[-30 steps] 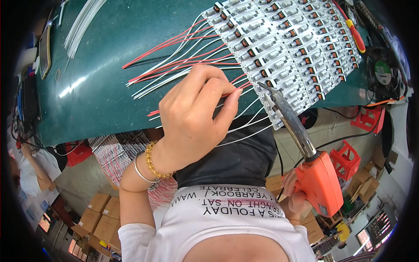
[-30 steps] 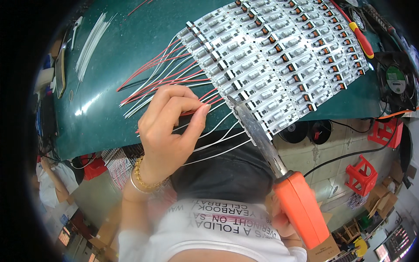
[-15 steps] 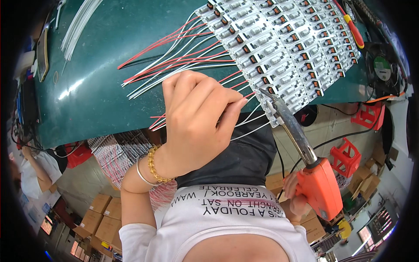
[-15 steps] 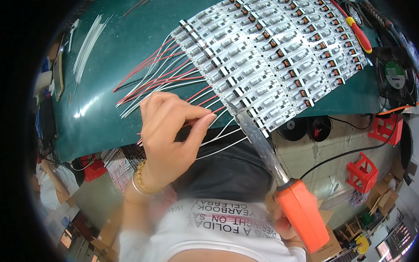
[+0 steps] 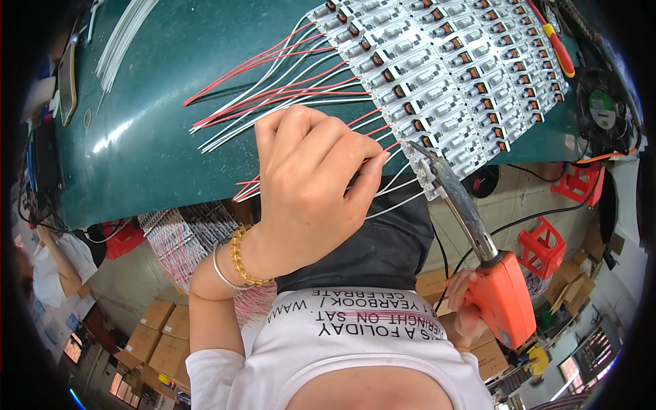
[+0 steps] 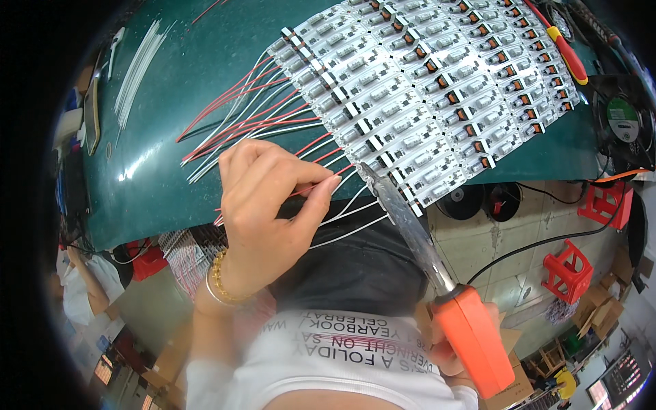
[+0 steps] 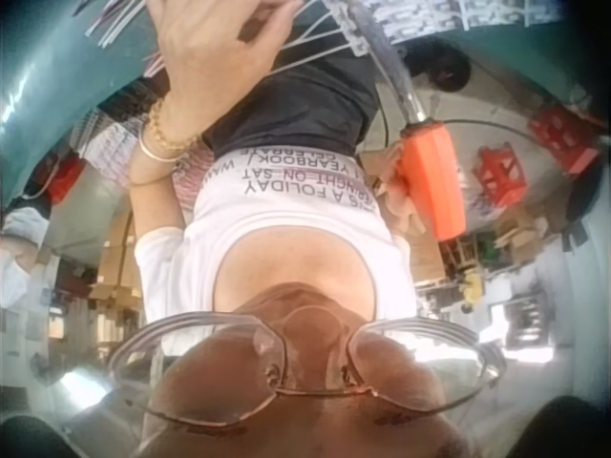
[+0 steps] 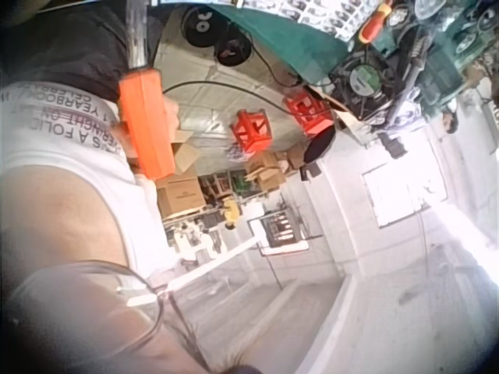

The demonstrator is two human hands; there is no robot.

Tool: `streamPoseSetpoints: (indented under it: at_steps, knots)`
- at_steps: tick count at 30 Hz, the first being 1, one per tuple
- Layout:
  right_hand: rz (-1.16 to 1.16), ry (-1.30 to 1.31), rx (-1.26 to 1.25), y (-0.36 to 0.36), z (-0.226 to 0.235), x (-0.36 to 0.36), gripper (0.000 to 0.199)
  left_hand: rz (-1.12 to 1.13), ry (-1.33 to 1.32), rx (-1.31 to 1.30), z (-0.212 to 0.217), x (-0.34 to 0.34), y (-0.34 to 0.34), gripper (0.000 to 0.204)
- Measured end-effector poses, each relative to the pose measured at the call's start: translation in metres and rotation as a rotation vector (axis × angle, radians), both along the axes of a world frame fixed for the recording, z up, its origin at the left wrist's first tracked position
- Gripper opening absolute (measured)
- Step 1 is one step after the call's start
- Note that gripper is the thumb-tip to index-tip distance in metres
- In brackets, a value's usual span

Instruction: The person uses a soldering iron to attach white and red wires to a grid of electronic components on a green workbench. They repeatedly pick up wires, position them on the component terminals, and apply the soldering iron to secure the connections.

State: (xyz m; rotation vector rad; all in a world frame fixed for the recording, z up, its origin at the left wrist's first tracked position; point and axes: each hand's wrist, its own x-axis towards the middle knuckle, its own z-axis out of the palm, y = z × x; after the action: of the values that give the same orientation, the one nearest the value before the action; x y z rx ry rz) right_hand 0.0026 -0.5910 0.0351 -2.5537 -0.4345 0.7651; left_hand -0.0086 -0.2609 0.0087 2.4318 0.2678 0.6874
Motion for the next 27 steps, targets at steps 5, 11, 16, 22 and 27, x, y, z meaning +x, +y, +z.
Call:
streamPoseSetpoints:
  at_steps: [5,11,16,22,27]
  knots:
    - [0.021,-0.025,0.257,0.018,-0.003,0.005,0.029,0.001,0.006,0.002,-0.001,-0.001,0.000,0.016]
    - [-0.037,-0.081,0.407,0.015,-0.017,0.001,0.040,-0.003,-0.011,0.018,0.000,0.000,-0.002,0.014]
    - [-0.032,0.067,1.074,0.029,-0.032,0.022,0.060,-0.004,-0.006,0.017,0.000,0.003,-0.003,0.013]
    - [-0.123,0.016,1.251,0.054,-0.027,0.057,0.074,-0.041,0.036,0.029,0.011,0.003,0.006,0.013]
    - [-0.056,-0.103,1.315,0.064,-0.023,0.113,0.070,-0.035,0.047,0.284,0.048,0.062,0.077,0.011]
